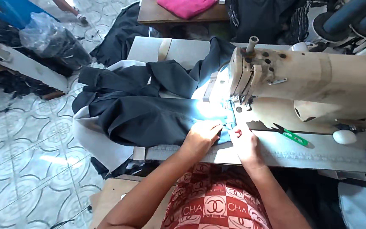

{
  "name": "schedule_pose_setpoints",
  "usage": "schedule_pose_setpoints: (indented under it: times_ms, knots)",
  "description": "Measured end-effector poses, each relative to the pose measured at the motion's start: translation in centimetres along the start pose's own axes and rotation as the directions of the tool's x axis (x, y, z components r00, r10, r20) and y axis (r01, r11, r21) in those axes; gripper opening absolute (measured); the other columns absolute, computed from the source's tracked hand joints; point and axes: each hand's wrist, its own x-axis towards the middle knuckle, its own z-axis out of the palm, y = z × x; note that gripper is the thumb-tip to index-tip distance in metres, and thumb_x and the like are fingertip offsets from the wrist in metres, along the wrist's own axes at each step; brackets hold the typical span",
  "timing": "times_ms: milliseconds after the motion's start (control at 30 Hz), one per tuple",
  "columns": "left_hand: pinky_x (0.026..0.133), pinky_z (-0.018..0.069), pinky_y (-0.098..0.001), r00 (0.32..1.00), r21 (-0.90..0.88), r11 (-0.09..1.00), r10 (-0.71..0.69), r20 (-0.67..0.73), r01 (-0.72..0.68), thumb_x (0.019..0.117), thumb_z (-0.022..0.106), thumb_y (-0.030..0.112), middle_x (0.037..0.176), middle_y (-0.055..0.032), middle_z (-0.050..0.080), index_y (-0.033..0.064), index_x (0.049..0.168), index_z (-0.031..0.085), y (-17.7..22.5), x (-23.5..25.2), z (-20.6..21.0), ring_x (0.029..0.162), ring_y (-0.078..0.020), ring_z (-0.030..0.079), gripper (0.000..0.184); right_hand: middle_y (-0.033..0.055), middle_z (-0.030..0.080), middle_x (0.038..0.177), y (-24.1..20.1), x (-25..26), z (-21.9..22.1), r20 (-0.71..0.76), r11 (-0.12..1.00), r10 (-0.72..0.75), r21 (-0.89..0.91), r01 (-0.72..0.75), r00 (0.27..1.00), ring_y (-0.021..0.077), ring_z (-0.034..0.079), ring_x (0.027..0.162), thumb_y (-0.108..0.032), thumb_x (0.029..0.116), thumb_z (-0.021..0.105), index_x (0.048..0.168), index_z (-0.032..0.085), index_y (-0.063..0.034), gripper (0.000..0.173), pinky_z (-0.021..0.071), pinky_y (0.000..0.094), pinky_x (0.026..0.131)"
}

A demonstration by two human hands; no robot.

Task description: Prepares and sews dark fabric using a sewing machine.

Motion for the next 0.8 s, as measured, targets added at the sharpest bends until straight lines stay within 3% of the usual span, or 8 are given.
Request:
schedule_pose_setpoints:
  times_ms: [67,167,267,400,467,533,667,800]
  knots:
    - [0.101,0.0533,-0.0437,1.0,0.003,1.0,-0.008,0.019,0.008,0.1055,0.053,0.028,0.128,-0.0047,0.071,0.0107,0.125,0.073,0.0,-0.1,-0.3,0.118,-0.022,0.068,0.033,0.0075,0.068,0.08,0.5,0.7,-0.8,0.081,0.972,0.132,0.185,-0.145,0.988,0.0102,0.067,0.064,-0.018,0.0971,0.066,0.099,0.069,0.0014,0.019,0.059,0.0277,0.063]
    - [0.1,0.0539,-0.0439,1.0,-0.002,1.0,-0.012,0.018,0.012,0.1048,0.053,0.035,0.126,-0.0053,0.072,0.0101,0.123,0.074,0.0,0.1,-0.4,0.116,-0.0231,0.068,0.037,0.0035,0.065,0.074,0.5,1.5,-2.0,0.215,0.856,0.285,0.382,-0.349,0.934,0.0062,0.064,0.054,-0.015,0.0993,0.067,0.1,0.064,0.0012,0.017,0.0596,0.0242,0.055]
    - [0.097,0.0548,-0.0486,0.999,0.026,0.999,-0.032,0.024,0.032,0.1021,0.051,0.054,0.124,-0.0058,0.073,0.0099,0.122,0.073,0.5,0.5,-0.7,0.116,-0.0255,0.068,0.054,0.0037,0.065,0.074,0.7,1.8,-2.3,0.251,0.809,0.304,0.441,-0.388,0.919,0.007,0.064,0.054,-0.014,0.0994,0.066,0.098,0.063,0.0008,0.015,0.0596,0.0244,0.055]
    - [0.095,0.0502,-0.0591,0.991,0.13,0.988,-0.094,0.1,0.081,0.0872,0.056,0.075,0.124,-0.009,0.071,0.0145,0.136,0.066,1.8,1.7,-1.1,0.116,-0.0307,0.066,0.078,0.0025,0.065,0.073,1.2,2.1,-2.2,0.264,0.761,0.311,0.506,-0.406,0.913,0.0068,0.063,0.053,-0.013,0.099,0.067,0.095,0.063,-0.0009,0.014,0.0591,0.0234,0.053]
    - [0.104,0.0413,-0.0657,0.987,0.153,0.986,-0.092,0.133,0.072,0.0821,0.066,0.071,0.123,-0.0118,0.069,0.0199,0.137,0.065,2.0,2.4,-0.8,0.118,-0.0332,0.064,0.075,0.0022,0.064,0.072,1.3,2.1,-2.4,0.279,0.747,0.318,0.515,-0.421,0.906,0.0061,0.062,0.052,-0.014,0.0995,0.067,0.095,0.062,-0.0011,0.014,0.0583,0.0224,0.053]
    - [0.107,0.0355,-0.0707,0.989,0.095,0.995,-0.049,0.14,0.036,0.0833,0.073,0.061,0.123,-0.0118,0.068,0.0197,0.129,0.07,1.9,3.1,-0.3,0.12,-0.0348,0.062,0.061,0.0023,0.064,0.072,1.2,2.3,-2.6,0.306,0.728,0.341,0.512,-0.456,0.889,0.0062,0.062,0.052,-0.014,0.1004,0.066,0.096,0.062,-0.0009,0.015,0.0574,0.0219,0.052]
    - [0.098,0.0499,-0.0547,0.997,0.005,1.0,0.01,0.072,-0.011,0.096,0.067,0.026,0.113,-0.0073,0.072,0.0137,0.11,0.075,1.7,3.7,0.9,0.111,-0.0282,0.067,0.02,0.0009,0.062,0.068,1.2,2.6,-2.9,0.366,0.631,0.375,0.572,-0.524,0.852,0.0051,0.059,0.05,-0.012,0.1004,0.065,0.096,0.061,-0.0012,0.013,0.055,0.0198,0.05]
    - [0.09,0.0523,-0.0549,0.998,0.04,0.998,-0.049,0.035,0.048,0.0928,0.072,0.029,0.11,-0.0101,0.072,0.0107,0.118,0.074,2.3,4.5,1.4,0.107,-0.0306,0.068,0.031,0.0008,0.06,0.065,1.5,2.9,-3.3,0.447,0.515,0.374,0.629,-0.582,0.813,0.0045,0.057,0.048,-0.011,0.1022,0.062,0.098,0.06,-0.0017,0.011,0.0519,0.0182,0.047]
